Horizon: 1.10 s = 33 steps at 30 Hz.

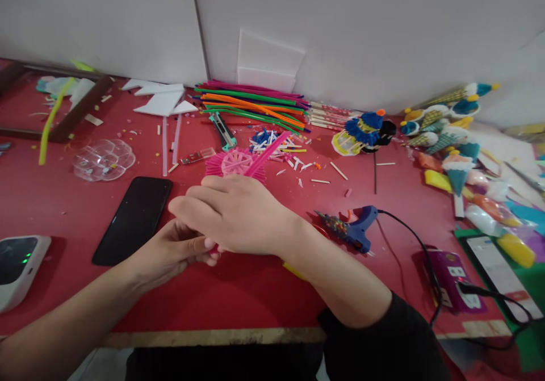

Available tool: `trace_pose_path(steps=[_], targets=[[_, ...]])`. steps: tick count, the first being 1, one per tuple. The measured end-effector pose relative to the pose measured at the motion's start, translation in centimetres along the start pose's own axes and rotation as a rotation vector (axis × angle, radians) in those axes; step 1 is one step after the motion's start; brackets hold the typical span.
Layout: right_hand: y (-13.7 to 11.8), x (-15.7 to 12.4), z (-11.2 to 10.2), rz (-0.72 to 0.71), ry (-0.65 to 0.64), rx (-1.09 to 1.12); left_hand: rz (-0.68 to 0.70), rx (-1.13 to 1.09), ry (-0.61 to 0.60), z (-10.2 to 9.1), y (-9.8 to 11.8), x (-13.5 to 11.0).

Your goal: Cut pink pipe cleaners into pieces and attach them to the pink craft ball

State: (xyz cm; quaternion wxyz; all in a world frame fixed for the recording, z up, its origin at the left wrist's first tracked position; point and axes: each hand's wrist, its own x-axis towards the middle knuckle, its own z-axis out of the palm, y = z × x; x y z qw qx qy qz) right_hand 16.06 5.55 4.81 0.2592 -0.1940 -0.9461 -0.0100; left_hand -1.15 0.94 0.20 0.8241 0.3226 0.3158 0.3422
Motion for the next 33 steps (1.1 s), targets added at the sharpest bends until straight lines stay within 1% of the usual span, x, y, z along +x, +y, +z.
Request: trace_pose_path(steps=[2, 5, 7, 8, 9, 10, 12, 13, 15, 18, 22, 27, 33], targets=[[0.1, 0.0, 0.0, -0.032, 0.091, -0.015, -0.003, -0.014, 0.005, 0.0, 0.0, -0.1], [0.1, -0.1, -0.3, -0.057, 0.263, -0.041, 0.027, -0.049, 0.069, 0.1, 0.1, -0.1], [-0.3, -0.3, -0.7, 0.021, 0.384, 0.000, 0.082, -0.073, 0.136, 0.2, 0.1, -0.1], [-0.6, -0.3, -0.9, 0.103, 0.421, 0.056, 0.114, -0.076, 0.166, 0.3, 0.2, -0.1], [-1.0, -0.3, -1.0, 0.210, 0.432, 0.137, 0.146, -0.073, 0.192, 0.3, 0.3, -0.1], [-1.4, -0.2, -1.2, 0.330, 0.407, 0.243, 0.175, -0.064, 0.210, 0.4, 0.3, -0.2], [-2.1, -0.1, -1.3, 0.547, 0.276, 0.480, 0.234, -0.032, 0.234, 0.5, 0.4, -0.3], [-2.3, 0.1, -1.3, 0.630, 0.206, 0.580, 0.257, -0.006, 0.249, 0.6, 0.4, -0.4], [-2.4, 0.3, -1.2, 0.728, 0.105, 0.712, 0.292, 0.045, 0.277, 0.6, 0.5, -0.5], [-1.8, 0.4, -0.9, 0.773, 0.049, 0.762, 0.261, 0.114, 0.281, 0.6, 0.4, -0.4], [-0.8, 0.0, -0.5, 0.776, 0.004, 0.793, 0.215, 0.155, 0.295, 0.6, 0.3, -0.2], [-0.2, -0.2, -0.5, 0.809, -0.019, 0.796, 0.197, 0.146, 0.324, 0.7, 0.0, -0.1], [0.0, 0.1, -0.9, 0.801, -0.066, 0.787, 0.197, 0.126, 0.298, 0.4, 0.1, -0.2]])
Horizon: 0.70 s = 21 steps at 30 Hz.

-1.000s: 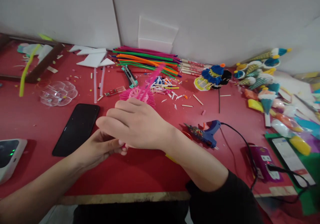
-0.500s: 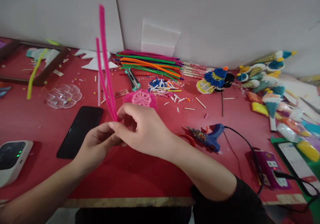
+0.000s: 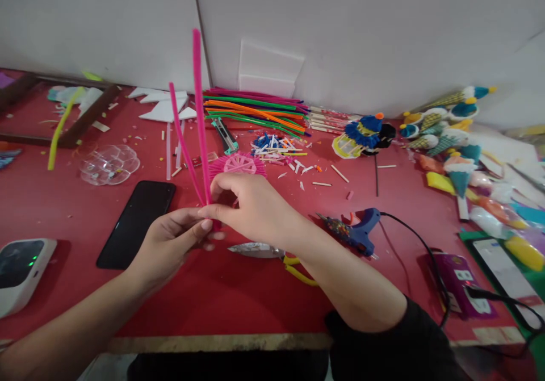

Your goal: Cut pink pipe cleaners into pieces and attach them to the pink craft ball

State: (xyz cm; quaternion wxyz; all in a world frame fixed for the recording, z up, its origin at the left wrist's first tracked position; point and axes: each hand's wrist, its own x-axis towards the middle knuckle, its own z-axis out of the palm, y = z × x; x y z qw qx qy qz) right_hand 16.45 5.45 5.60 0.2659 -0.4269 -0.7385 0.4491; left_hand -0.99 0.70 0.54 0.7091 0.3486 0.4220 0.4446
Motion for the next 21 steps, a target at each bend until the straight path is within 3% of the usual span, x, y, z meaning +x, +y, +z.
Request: trace_pose_path(steps=[8, 13, 21], targets=[[0.31, 0.33, 0.33, 0.071, 0.010, -0.034, 0.016, -0.018, -0.001, -0.28, 0.09, 0.21], [0.35, 0.30, 0.13, 0.165, -0.083, 0.031, 0.053, 0.027, 0.010, -0.15, 0.07, 0.16], [0.20, 0.29, 0.06, 0.094, -0.055, 0.072, -0.062, -0.045, 0.051, 0.10, 0.51, -0.03]])
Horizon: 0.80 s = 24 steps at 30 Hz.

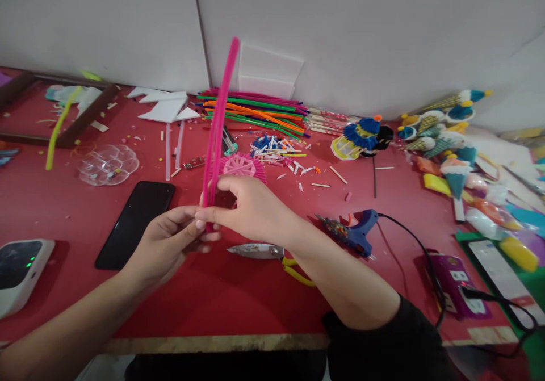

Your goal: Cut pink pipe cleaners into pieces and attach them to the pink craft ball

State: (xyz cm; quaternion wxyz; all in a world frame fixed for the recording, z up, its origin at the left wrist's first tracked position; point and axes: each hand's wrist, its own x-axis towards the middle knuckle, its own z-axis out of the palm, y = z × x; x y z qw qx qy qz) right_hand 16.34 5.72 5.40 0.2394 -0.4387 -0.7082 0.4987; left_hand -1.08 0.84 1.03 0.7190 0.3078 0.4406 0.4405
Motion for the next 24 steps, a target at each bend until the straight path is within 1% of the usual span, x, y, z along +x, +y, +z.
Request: trace_pose_path(steps=[6, 9, 11, 15, 20, 24], targets=[[-0.02, 0.13, 0.00, -0.019, 0.043, -0.042, -0.016, -0.015, 0.008, -0.29, -0.33, 0.01], [0.09, 0.10, 0.13, -0.048, 0.066, -0.073, -0.010, -0.003, 0.006, -0.21, -0.29, 0.02], [0.10, 0.02, 0.21, -0.042, 0.063, -0.092, 0.001, 0.011, 0.000, -0.04, -0.19, 0.01], [-0.03, -0.22, 0.06, -0.015, -0.055, -0.074, 0.034, 0.063, -0.012, 0.29, -0.12, 0.01], [-0.27, -0.35, -0.61, 0.019, -0.178, -0.179, 0.067, 0.168, -0.032, 0.39, -0.35, -0.02], [-0.38, -0.37, -0.75, 0.016, -0.218, -0.258, 0.103, 0.226, -0.027, 0.38, -0.41, -0.19]])
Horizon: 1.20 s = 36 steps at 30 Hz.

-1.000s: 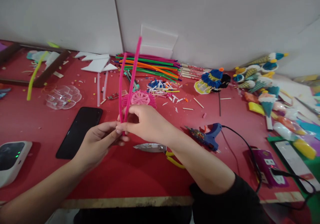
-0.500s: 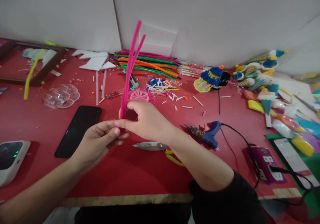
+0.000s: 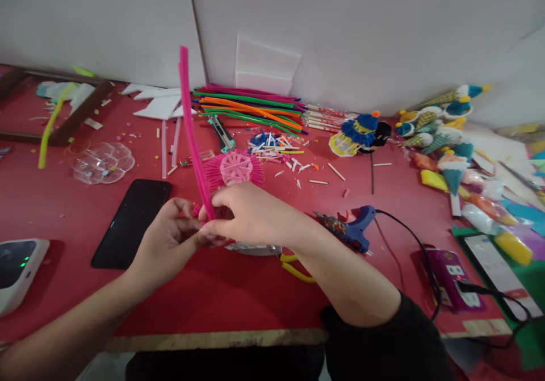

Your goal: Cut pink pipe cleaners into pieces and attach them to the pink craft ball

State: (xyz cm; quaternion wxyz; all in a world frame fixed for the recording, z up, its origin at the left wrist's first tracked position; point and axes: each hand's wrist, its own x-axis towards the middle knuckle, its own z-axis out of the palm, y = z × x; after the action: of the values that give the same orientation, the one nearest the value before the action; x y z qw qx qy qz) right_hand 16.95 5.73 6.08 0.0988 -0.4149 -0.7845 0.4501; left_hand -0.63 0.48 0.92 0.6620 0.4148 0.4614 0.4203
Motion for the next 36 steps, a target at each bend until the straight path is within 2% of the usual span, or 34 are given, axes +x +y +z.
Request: trace_pose_path(steps=[2, 8, 13, 15, 18, 22, 26, 32, 36], targets=[[0.0, -0.1, 0.2, -0.001, -0.002, -0.006, 0.011, 0.032, 0.007, 0.0, 0.0, -0.1], [-0.2, -0.1, 0.5, -0.027, -0.013, 0.162, 0.051, 0.077, -0.001, -0.2, -0.1, -0.1], [-0.3, 0.0, -0.2, -0.051, 0.101, 0.332, 0.250, 0.141, 0.034, -0.5, -0.6, -0.8], [-0.2, 0.0, -0.5, -0.085, 0.106, 0.386, 0.290, 0.187, 0.061, -0.6, -0.8, -1.2], [-0.3, -0.3, -0.6, -0.101, 0.034, 0.432, 0.319, 0.264, 0.097, -0.8, -1.0, -1.4], [-0.4, -0.5, -0.4, -0.074, -0.056, 0.474, 0.354, 0.238, 0.078, -1.0, -1.0, -1.4], [-0.4, -0.5, -0.3, -0.077, -0.062, 0.476, 0.280, 0.168, 0.079, -0.7, -0.5, -1.2], [-0.7, -0.5, -0.7, -0.075, 0.080, 0.283, 0.013, -0.083, -0.175, -0.7, 0.4, -0.2], [-0.8, -0.5, -0.4, -0.065, 0.117, 0.208, -0.121, -0.142, -0.215, -0.9, 0.3, 0.3]])
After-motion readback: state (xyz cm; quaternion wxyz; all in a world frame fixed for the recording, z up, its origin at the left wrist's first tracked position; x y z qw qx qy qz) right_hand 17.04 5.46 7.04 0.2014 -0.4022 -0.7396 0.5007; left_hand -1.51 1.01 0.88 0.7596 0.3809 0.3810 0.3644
